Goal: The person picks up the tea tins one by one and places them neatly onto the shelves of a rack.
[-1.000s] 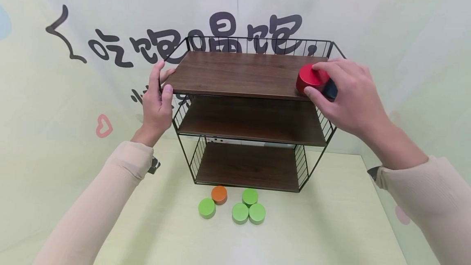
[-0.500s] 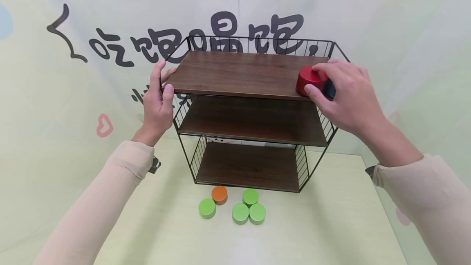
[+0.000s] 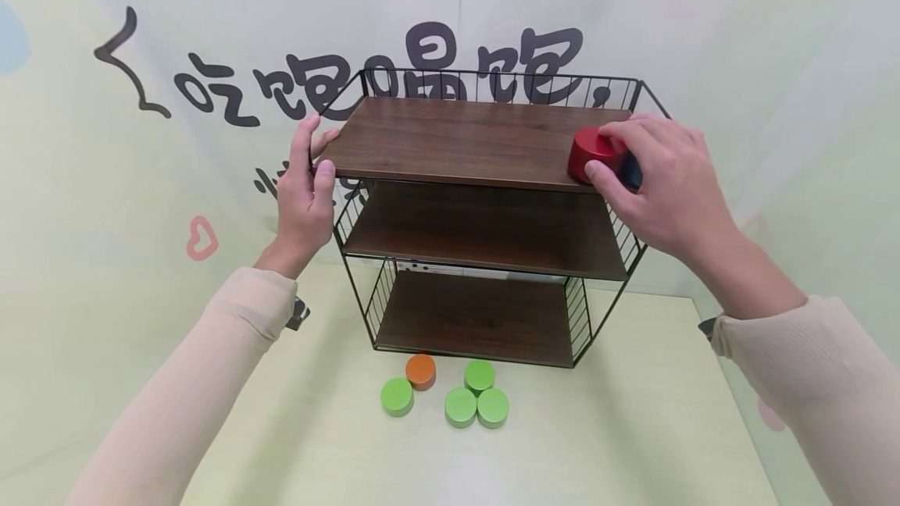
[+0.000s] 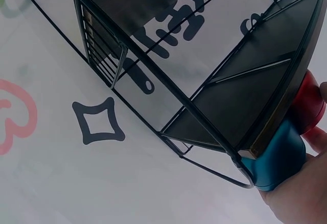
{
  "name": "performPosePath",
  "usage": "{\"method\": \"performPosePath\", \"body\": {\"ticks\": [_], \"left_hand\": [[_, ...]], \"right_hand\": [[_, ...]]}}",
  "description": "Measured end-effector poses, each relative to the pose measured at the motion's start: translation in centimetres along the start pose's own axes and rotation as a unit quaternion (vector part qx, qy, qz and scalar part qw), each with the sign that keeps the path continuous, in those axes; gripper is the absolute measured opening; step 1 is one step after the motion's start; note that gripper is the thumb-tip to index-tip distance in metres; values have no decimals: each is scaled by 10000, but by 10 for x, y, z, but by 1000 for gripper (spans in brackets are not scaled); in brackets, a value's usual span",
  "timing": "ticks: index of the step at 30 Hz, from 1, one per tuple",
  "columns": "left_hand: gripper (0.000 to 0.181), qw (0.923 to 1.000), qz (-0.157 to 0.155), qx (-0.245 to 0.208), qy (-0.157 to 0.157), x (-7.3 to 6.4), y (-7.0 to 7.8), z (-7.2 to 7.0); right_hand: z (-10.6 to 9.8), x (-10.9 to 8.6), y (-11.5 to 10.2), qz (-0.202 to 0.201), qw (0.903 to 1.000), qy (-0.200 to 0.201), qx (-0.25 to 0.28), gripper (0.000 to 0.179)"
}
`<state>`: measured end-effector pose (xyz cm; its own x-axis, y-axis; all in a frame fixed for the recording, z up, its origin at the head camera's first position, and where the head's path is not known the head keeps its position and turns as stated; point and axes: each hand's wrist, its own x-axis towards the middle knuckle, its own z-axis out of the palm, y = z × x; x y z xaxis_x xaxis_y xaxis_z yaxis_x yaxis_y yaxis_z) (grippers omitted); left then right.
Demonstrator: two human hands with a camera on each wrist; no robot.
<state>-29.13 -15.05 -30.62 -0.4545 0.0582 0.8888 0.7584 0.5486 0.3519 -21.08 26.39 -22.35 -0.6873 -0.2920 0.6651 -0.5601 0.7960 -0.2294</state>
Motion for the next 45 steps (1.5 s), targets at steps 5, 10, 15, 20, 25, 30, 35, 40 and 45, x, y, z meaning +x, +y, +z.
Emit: {"method": "performPosePath", "body": {"ticks": [5,10,15,20,25,30,35,40,45], "left_hand": [[54,10000,-54,-32,21,0,1,0],[54,10000,-29,-18,37,0,1,1],[53,10000,18,-18,15,1,1,2],[53,10000,-11,9,22,2,1,2],[53,10000,-32,26,35,1,1,2],[54,10000,-42,29,37,1,1,2],[54,10000,-44,71,36,1,1,0],[53,9999,-26,119,21,1,2,0],[53,9999,-106,13,72,0,2,0]], "right_hand": [[1,0,1,0,10000,5,60,41],[-1,-3,0,-113,9993,292,226,43],[-3,-14,-4,-300,9949,871,422,45],[-4,-27,-10,-495,9910,1122,540,55],[-2,-38,-17,-510,9873,1354,660,69],[4,-50,-26,-580,9825,1573,813,71],[14,-61,-33,-694,9786,1600,1091,73],[30,-77,-29,-769,9789,1403,1270,72],[53,-97,-17,-824,9824,1018,1330,70]]}}
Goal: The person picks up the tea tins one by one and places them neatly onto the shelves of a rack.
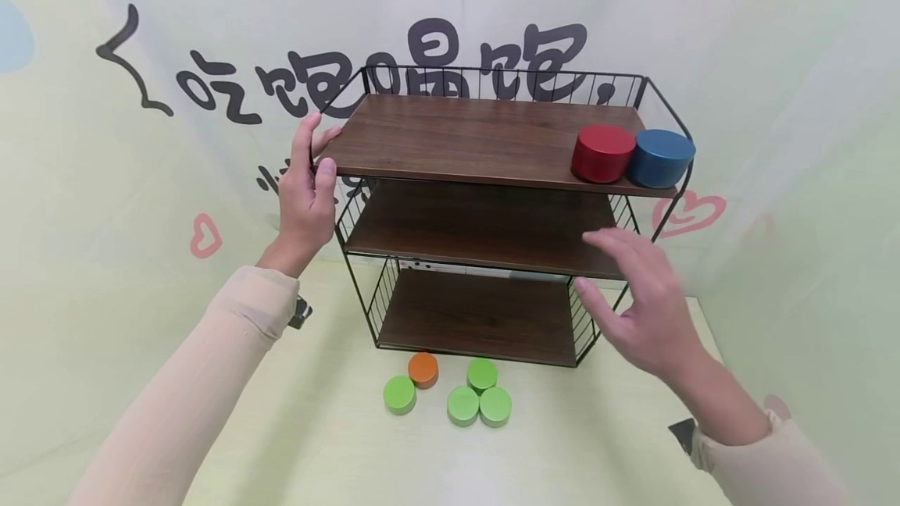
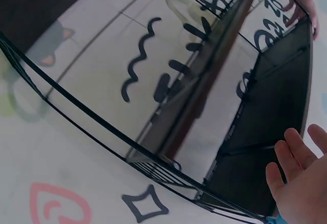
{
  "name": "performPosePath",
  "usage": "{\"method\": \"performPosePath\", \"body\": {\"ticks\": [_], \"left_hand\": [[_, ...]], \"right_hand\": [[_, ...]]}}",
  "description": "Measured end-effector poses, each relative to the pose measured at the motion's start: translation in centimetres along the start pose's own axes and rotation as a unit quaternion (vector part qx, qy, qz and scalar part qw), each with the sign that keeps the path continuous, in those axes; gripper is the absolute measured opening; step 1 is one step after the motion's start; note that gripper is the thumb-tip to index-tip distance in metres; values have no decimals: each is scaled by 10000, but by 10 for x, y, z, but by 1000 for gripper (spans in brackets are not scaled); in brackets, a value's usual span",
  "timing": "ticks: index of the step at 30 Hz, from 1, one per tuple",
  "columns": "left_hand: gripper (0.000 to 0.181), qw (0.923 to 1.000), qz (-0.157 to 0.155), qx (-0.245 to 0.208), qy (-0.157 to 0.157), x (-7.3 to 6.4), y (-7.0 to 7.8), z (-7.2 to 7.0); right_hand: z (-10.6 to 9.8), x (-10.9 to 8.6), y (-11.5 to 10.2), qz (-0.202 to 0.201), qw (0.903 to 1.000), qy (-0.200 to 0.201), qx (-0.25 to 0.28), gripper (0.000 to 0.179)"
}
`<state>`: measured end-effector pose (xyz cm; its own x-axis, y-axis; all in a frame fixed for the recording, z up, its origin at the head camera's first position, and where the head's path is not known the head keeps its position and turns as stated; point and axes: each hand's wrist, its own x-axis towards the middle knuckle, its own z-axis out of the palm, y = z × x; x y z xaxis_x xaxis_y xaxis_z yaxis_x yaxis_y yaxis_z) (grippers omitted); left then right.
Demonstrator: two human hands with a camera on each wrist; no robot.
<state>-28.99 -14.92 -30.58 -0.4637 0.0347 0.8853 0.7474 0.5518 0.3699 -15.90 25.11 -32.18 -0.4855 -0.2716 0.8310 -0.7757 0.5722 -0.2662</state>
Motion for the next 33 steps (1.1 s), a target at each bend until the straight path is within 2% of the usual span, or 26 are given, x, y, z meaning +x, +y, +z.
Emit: {"method": "performPosePath", "body": {"ticks": [5,7,10,24,33], "left_hand": [[54,10000,32,43,-17,0,1,-1],[54,10000,36,45,-12,0,1,-1],[54,10000,29,29,16,0,1,0],[54,9999,-7,-16,102,1,1,2],[54,10000,-11,-69,56,0,2,1]], "right_hand": [[15,-24,6,200,9989,-384,184,66],[19,-32,5,405,9971,-612,194,56],[24,-43,4,640,9944,-819,211,52],[63,-83,6,826,9909,-894,567,51],[86,-117,7,1188,9853,-1148,443,52]]}}
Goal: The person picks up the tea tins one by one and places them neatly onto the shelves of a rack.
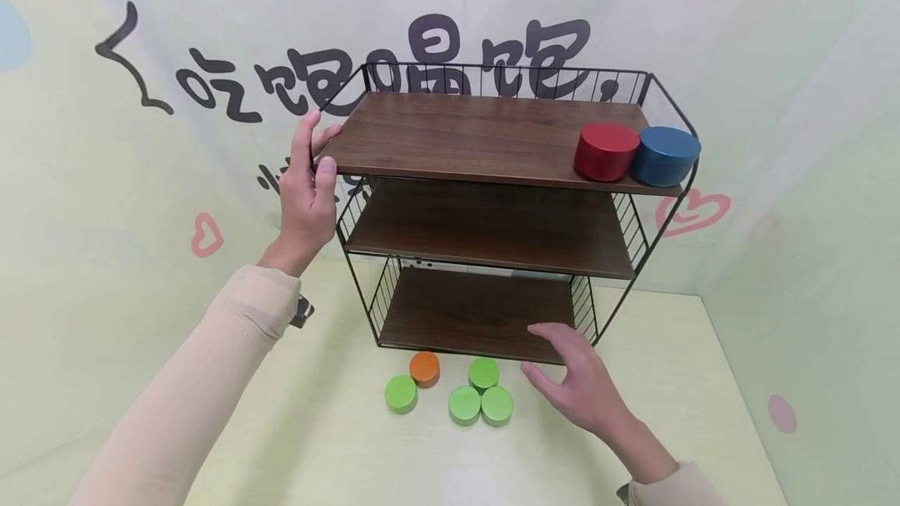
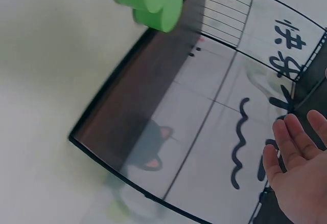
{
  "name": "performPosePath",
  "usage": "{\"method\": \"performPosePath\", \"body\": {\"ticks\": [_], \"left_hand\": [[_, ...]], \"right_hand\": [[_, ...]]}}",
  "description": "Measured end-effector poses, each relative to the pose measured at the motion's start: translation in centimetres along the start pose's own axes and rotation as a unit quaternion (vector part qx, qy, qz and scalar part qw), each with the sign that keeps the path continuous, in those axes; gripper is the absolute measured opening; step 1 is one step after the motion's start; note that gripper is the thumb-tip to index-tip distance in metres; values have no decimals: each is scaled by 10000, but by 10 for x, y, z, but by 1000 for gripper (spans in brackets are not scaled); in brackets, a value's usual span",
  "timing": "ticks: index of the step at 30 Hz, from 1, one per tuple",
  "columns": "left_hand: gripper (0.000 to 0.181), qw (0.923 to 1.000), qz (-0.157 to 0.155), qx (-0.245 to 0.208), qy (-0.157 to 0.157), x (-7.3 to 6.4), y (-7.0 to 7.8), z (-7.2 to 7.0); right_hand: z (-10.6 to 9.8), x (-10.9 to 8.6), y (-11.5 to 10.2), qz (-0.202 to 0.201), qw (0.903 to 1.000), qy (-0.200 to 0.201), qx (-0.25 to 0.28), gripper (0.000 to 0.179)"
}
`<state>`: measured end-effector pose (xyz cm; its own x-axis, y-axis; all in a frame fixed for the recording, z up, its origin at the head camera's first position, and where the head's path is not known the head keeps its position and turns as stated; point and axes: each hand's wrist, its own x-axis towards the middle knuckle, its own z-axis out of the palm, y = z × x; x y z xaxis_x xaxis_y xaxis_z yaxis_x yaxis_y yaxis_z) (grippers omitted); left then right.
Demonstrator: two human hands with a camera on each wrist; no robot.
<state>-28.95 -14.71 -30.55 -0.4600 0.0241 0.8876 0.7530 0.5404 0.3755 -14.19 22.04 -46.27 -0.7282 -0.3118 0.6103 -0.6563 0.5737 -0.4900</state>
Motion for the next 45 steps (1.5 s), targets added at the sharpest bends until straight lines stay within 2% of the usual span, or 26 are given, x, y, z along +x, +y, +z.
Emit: {"method": "performPosePath", "body": {"ticks": [6,13,24,31,41,45], "left_hand": [[54,10000,-2,7,-13,0,-1,1],[54,10000,9,1,-29,0,-2,1],[53,9999,-81,-116,32,-2,-1,2],[54,10000,29,-4,-29,-1,-2,0],[54,10000,47,-57,2,-1,-3,1],[54,10000,33,-76,8,-1,-3,1]], "right_hand": [[15,-16,7,171,9994,-292,-66,49],[32,-31,13,229,9986,-451,-180,47],[62,-62,21,679,9930,-922,-308,48],[77,-72,25,783,9918,-1003,-113,51],[93,-82,24,1302,9846,-1165,10,50],[97,-85,25,1390,9830,-1200,-56,50]]}}
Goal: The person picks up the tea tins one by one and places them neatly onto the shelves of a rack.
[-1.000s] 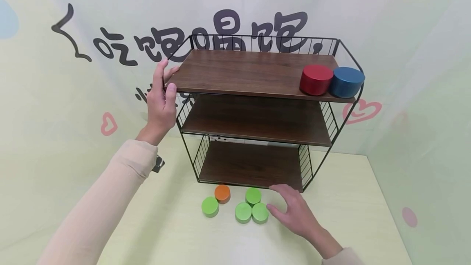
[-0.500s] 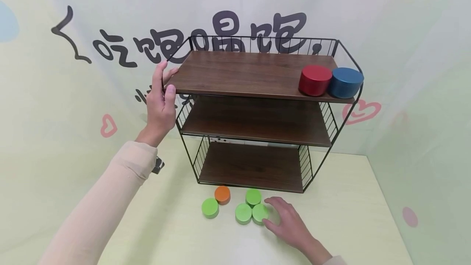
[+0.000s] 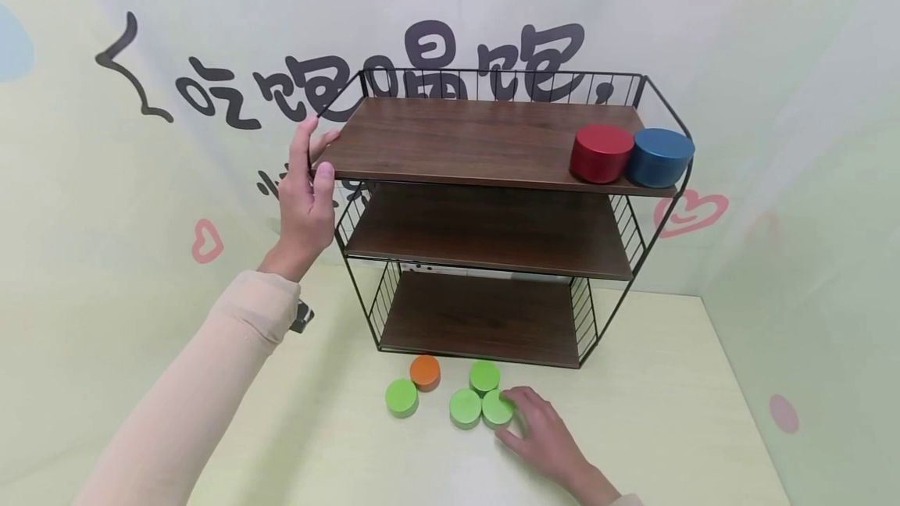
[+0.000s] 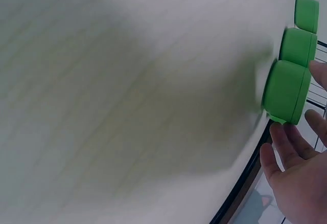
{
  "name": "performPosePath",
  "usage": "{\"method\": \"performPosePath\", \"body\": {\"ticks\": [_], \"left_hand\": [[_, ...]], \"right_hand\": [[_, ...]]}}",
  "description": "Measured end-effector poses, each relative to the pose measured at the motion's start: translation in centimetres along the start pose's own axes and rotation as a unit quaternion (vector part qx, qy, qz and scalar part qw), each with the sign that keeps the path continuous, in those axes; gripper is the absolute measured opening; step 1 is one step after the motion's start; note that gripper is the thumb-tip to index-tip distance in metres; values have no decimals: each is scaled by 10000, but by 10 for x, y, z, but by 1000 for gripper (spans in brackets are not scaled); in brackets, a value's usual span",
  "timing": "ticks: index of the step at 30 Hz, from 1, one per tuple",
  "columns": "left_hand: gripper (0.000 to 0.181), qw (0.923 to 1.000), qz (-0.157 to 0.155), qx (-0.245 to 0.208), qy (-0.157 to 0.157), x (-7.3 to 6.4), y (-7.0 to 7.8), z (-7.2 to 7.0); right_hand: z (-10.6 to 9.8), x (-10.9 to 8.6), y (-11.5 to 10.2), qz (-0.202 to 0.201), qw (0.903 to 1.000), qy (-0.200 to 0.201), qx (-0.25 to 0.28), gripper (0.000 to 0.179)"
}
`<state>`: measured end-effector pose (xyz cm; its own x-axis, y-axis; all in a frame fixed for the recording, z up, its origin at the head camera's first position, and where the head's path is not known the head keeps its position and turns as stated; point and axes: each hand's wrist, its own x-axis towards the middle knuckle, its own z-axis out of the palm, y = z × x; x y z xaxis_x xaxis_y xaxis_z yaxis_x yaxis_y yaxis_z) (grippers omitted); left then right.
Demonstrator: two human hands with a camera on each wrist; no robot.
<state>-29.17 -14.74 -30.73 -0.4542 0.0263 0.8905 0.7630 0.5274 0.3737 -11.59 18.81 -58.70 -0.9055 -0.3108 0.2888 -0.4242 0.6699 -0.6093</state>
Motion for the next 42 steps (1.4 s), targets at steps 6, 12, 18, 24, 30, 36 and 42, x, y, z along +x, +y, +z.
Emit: {"method": "performPosePath", "body": {"ticks": [6,12,18,24,30,36,42], "left_hand": [[54,10000,-5,2,25,0,0,0],[55,10000,-13,8,28,0,0,1],[55,10000,-19,-28,59,0,0,1],[55,10000,-42,-8,53,0,1,1],[55,10000,-34,13,48,0,1,1],[54,10000,-32,9,79,0,1,2],[54,10000,-17,25,67,0,1,1]], "right_hand": [[4,0,2,-76,9999,76,-4,50],[8,2,2,-56,9998,159,-47,51],[11,3,3,28,9997,254,-4,51],[13,3,5,-80,9993,369,-34,51],[14,3,5,-214,9984,491,-201,51],[8,5,3,-143,9982,537,-241,50],[0,6,3,32,9985,441,-310,49]]}}
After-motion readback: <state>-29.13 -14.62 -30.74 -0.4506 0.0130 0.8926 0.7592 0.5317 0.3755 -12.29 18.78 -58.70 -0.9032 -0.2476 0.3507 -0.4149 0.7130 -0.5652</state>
